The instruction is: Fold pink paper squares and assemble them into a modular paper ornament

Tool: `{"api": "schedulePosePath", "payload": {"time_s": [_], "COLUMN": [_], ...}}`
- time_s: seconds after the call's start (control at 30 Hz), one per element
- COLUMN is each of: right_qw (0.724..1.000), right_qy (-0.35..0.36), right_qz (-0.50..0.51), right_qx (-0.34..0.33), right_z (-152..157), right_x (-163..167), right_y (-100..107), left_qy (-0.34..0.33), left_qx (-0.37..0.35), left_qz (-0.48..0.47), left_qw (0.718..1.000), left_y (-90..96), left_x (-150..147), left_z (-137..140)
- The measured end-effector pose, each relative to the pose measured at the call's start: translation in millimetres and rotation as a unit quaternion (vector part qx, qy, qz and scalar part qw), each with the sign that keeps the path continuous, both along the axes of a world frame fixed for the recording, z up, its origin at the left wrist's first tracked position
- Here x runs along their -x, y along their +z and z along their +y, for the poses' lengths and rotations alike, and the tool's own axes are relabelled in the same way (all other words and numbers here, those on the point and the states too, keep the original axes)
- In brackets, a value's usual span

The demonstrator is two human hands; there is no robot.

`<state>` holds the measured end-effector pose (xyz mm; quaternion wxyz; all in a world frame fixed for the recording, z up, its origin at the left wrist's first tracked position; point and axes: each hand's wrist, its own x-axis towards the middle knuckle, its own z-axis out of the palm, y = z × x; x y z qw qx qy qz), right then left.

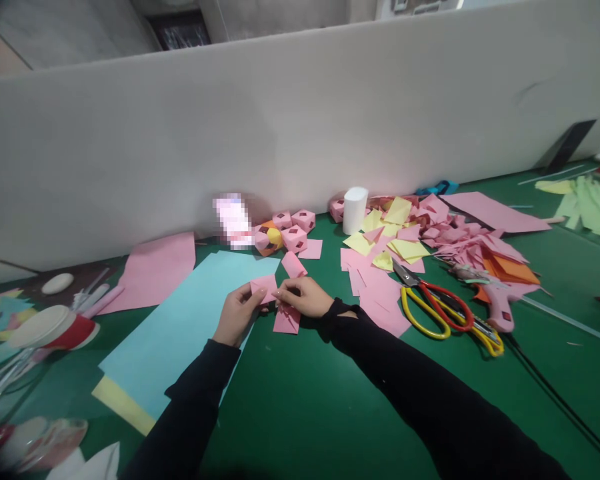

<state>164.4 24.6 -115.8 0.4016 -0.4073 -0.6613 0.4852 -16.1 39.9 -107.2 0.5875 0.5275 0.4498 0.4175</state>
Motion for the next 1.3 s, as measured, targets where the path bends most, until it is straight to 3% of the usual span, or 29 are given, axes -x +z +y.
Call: {"api": "schedulePosePath", "payload": {"time_s": [1.3], "right_qw": [0.999], "right_qy": [0.018], "right_qz": [0.033], "right_qx": [0.02], "right_z": [0.4], "right_x": [-2.3], "right_y": [-0.6], "left_qy": [0.007], "left_qx": [0.009], "left_qz": [0.015], "left_qw": [1.0], "left_y": [11.8], "left_x": [-1.2], "left_z": [-3.8]}}
